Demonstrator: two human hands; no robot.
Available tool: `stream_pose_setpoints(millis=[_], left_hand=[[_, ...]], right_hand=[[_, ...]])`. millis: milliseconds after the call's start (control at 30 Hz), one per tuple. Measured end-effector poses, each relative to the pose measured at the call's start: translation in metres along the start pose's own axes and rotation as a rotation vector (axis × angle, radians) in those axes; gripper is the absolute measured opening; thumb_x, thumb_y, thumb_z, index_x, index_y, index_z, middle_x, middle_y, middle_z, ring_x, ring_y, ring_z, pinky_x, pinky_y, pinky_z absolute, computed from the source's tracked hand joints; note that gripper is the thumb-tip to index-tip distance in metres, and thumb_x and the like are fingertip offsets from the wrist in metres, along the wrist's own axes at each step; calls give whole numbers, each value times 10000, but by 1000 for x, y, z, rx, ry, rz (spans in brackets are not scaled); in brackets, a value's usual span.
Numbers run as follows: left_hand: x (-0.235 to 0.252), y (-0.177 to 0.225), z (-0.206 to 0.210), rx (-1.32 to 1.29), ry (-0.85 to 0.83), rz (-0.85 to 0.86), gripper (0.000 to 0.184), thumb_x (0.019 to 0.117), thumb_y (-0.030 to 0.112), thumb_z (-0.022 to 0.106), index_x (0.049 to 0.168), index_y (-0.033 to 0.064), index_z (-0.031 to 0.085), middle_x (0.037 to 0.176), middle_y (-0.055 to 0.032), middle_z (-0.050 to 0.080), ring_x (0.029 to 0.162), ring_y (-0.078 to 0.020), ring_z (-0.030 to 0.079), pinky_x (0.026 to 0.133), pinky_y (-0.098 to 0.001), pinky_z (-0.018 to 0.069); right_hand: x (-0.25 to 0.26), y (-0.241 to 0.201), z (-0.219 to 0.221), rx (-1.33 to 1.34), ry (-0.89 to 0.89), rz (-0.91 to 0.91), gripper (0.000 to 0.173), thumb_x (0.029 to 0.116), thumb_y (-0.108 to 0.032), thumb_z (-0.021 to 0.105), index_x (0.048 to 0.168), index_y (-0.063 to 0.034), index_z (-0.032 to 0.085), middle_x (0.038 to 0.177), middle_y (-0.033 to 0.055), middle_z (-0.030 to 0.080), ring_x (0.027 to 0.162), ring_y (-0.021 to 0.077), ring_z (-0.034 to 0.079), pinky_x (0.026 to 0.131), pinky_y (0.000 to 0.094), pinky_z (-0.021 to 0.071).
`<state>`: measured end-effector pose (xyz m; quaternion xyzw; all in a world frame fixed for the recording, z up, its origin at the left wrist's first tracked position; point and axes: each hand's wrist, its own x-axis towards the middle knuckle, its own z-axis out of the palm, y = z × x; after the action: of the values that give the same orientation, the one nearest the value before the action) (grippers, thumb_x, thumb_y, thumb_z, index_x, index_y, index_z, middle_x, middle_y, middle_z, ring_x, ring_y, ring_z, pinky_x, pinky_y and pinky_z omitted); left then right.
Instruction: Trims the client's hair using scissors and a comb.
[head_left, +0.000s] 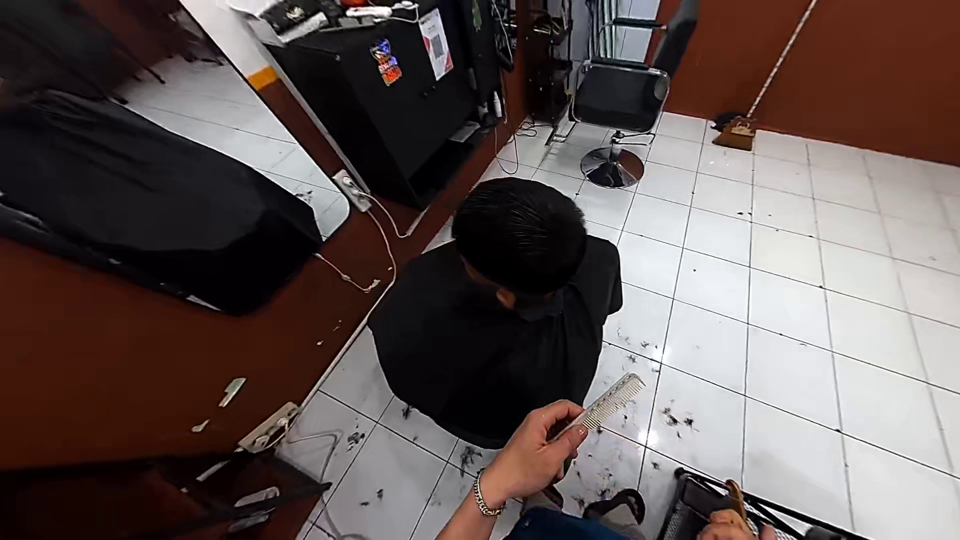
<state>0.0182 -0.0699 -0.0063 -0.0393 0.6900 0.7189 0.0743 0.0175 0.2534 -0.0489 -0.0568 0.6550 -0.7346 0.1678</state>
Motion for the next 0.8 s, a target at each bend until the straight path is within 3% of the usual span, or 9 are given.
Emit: stream_pose_setpoints(millis=[67, 133, 233, 333, 400, 500, 567, 667, 800], left_hand=[[-7, -3, -15, 13, 21, -15, 160, 1031, 175, 555, 1099, 62, 647, 807, 48, 646, 571, -3, 590, 500, -166, 511], [-9, -5, -22, 110, 22, -6, 200, 1022, 190, 570, 1101, 47, 686, 912, 18, 657, 649, 1, 600, 567, -161, 524], [-5, -10, -25, 341, -9, 56, 252, 1022, 227, 578, 1101, 48, 738, 1006, -40, 680, 839, -38, 636, 751, -201, 546], [3, -1, -28, 637, -82, 59, 288, 1039, 242, 541, 1159, 88, 752, 1065, -73, 706, 984, -161, 673, 885, -374, 555], [8, 18, -29, 850, -140, 43, 287, 1024, 192, 531, 1178, 99, 755, 1089, -109, 715, 1027, -264, 685, 892, -481, 554], [17, 54, -30, 1056, -176, 54, 272, 1008, 167, 559, 1183, 120, 762, 1055, -109, 735, 1007, -310, 702, 862, -523, 563], [25, 78, -30, 1136, -142, 114, 252, 988, 170, 586, 1146, 131, 779, 995, -81, 747, 939, -285, 716, 805, -494, 577], [38, 104, -22, 1275, -107, 146, 202, 955, 163, 630, 1068, 131, 794, 919, -56, 749, 858, -266, 721, 726, -467, 582], [50, 125, -14, 1432, -20, 189, 157, 887, 185, 698, 1015, 158, 785, 844, -10, 757, 766, -237, 728, 640, -452, 580]], right_hand=[[7, 17, 16, 180, 188, 42, 577, 1088, -405, 333, 677, -252, 708, 696, -104, 691, 749, 47, 692, 895, 318, 591], [18, 32, 19, 346, 274, 94, 517, 1031, -250, 386, 580, -245, 640, 617, -84, 655, 664, 71, 674, 840, 341, 602], [41, 45, 14, 466, 218, 134, 366, 903, -245, 588, 541, -230, 639, 584, -68, 631, 627, 82, 654, 791, 332, 591], [75, 39, 15, 388, 76, 104, 361, 911, -315, 646, 563, -220, 648, 561, -82, 595, 599, 66, 627, 795, 317, 582], [104, 31, 19, 212, -30, 14, 333, 959, -335, 611, 652, -227, 684, 584, -104, 601, 586, 36, 605, 723, 272, 568], [138, 8, 39, -36, -212, -147, 153, 994, -295, 620, 1011, -173, 712, 752, -125, 646, 632, -23, 583, 605, 176, 515], [156, -6, 57, -159, -342, -255, 317, 988, -326, 646, 1218, -114, 695, 888, -93, 657, 721, -33, 561, 637, 162, 483], [172, -18, 74, -239, -515, -443, 294, 1031, -301, 610, 1222, -111, 727, 1027, 12, 702, 884, 9, 629, 768, 177, 533], [197, -19, 80, -248, -635, -604, 241, 1069, -215, 547, 1126, -64, 726, 900, 60, 678, 827, 66, 631, 772, 194, 524]])
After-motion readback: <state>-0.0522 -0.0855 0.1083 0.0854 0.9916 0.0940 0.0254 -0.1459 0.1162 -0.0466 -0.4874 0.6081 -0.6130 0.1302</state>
